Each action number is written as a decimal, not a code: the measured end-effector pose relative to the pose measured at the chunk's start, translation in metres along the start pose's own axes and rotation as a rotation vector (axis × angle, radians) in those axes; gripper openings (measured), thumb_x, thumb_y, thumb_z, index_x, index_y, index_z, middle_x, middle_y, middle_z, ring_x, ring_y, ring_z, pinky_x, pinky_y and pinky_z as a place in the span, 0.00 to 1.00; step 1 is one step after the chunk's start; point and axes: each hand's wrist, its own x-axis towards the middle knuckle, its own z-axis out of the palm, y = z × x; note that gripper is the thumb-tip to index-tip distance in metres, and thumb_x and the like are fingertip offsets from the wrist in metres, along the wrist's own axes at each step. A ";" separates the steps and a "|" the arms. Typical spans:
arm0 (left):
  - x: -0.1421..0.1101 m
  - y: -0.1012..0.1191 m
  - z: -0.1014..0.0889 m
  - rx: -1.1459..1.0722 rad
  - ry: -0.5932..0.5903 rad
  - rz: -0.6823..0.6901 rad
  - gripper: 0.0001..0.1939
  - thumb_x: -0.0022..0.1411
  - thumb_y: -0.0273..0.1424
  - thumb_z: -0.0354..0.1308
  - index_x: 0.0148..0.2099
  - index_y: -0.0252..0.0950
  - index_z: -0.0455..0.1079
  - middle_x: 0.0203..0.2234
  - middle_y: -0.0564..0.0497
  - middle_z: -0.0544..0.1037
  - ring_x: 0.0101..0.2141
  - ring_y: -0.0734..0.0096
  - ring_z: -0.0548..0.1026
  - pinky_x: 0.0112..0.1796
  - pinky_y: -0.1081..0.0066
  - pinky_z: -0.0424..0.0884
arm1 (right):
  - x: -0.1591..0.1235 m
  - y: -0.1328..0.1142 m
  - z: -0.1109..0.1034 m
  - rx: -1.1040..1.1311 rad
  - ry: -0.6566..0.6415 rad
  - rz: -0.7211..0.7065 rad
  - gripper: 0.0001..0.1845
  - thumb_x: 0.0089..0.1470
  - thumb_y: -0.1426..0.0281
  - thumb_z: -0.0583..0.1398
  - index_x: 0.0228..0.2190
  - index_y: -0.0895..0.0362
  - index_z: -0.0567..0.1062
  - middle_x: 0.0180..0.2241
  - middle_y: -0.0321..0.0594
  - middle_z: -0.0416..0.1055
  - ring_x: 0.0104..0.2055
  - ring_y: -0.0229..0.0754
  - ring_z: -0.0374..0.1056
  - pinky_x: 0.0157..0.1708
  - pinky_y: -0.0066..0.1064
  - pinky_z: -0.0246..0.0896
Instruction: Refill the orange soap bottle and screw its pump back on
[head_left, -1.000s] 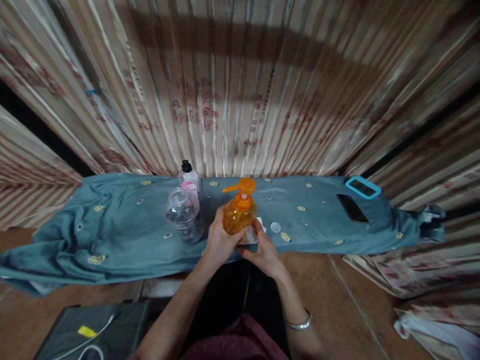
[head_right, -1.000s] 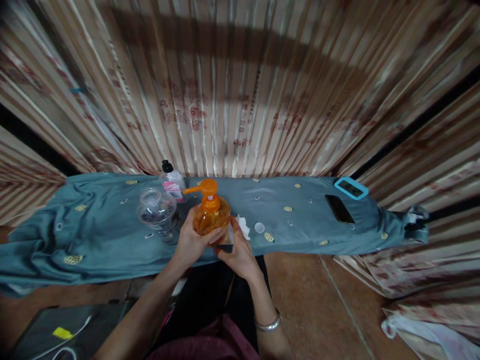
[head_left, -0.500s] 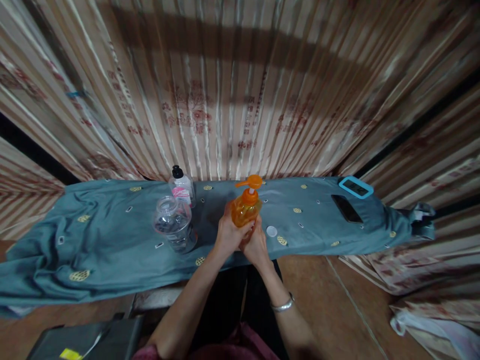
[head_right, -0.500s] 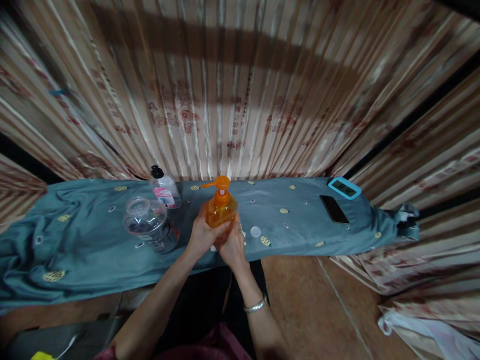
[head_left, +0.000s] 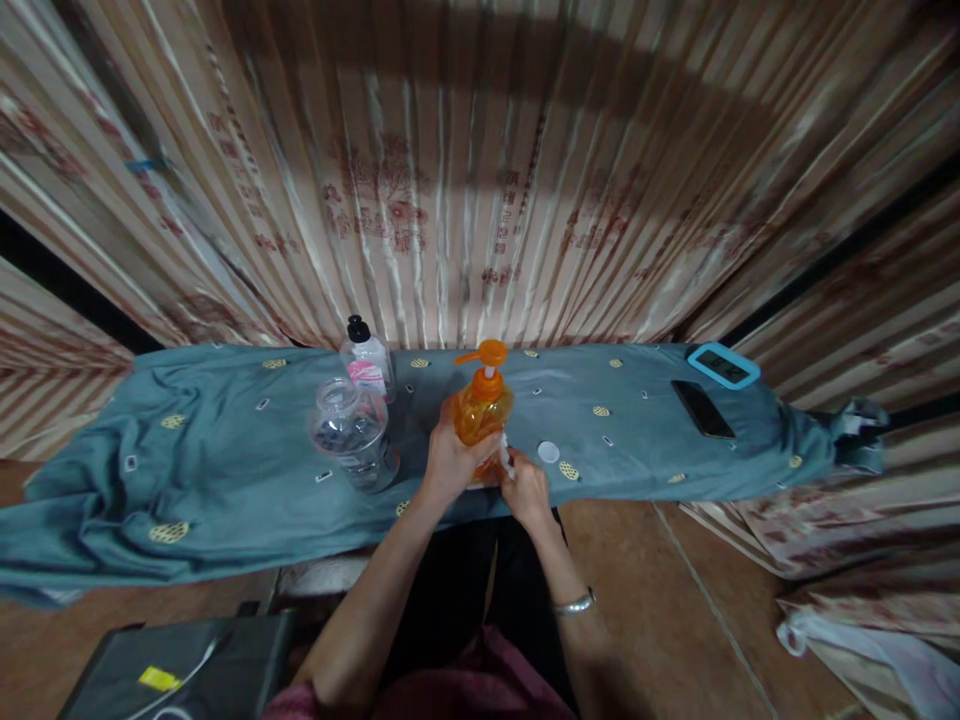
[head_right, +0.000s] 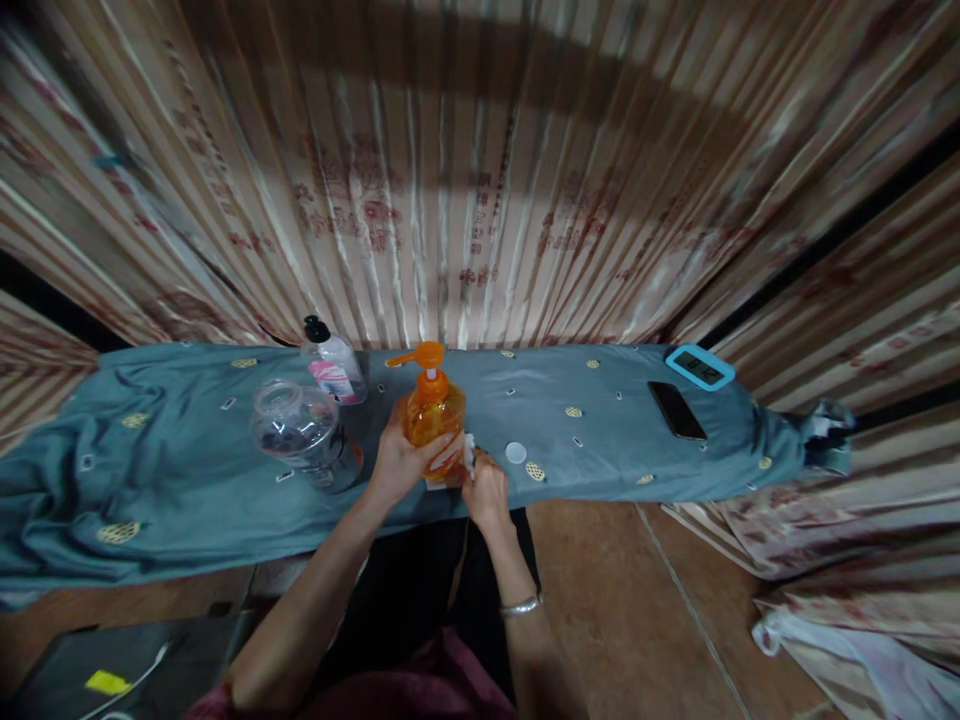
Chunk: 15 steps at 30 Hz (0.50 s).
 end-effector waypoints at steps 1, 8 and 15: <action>0.000 0.000 -0.002 0.000 0.008 -0.002 0.31 0.50 0.34 0.71 0.55 0.38 0.66 0.44 0.45 0.84 0.44 0.55 0.83 0.47 0.57 0.79 | -0.001 -0.001 -0.002 0.027 0.008 0.013 0.22 0.53 0.67 0.55 0.44 0.66 0.79 0.39 0.61 0.79 0.46 0.64 0.76 0.50 0.51 0.66; -0.002 -0.002 -0.008 0.028 0.028 -0.028 0.33 0.49 0.32 0.72 0.56 0.39 0.65 0.46 0.46 0.83 0.47 0.55 0.83 0.51 0.56 0.78 | -0.014 -0.033 -0.035 0.419 0.181 0.076 0.26 0.53 0.45 0.54 0.35 0.55 0.72 0.30 0.39 0.73 0.30 0.44 0.68 0.33 0.34 0.66; -0.005 -0.007 -0.007 0.026 -0.018 0.019 0.32 0.52 0.30 0.69 0.59 0.38 0.64 0.49 0.45 0.82 0.47 0.57 0.83 0.48 0.61 0.79 | -0.010 -0.102 -0.033 0.657 0.192 -0.318 0.29 0.65 0.52 0.56 0.61 0.54 0.69 0.62 0.45 0.71 0.64 0.45 0.66 0.64 0.37 0.59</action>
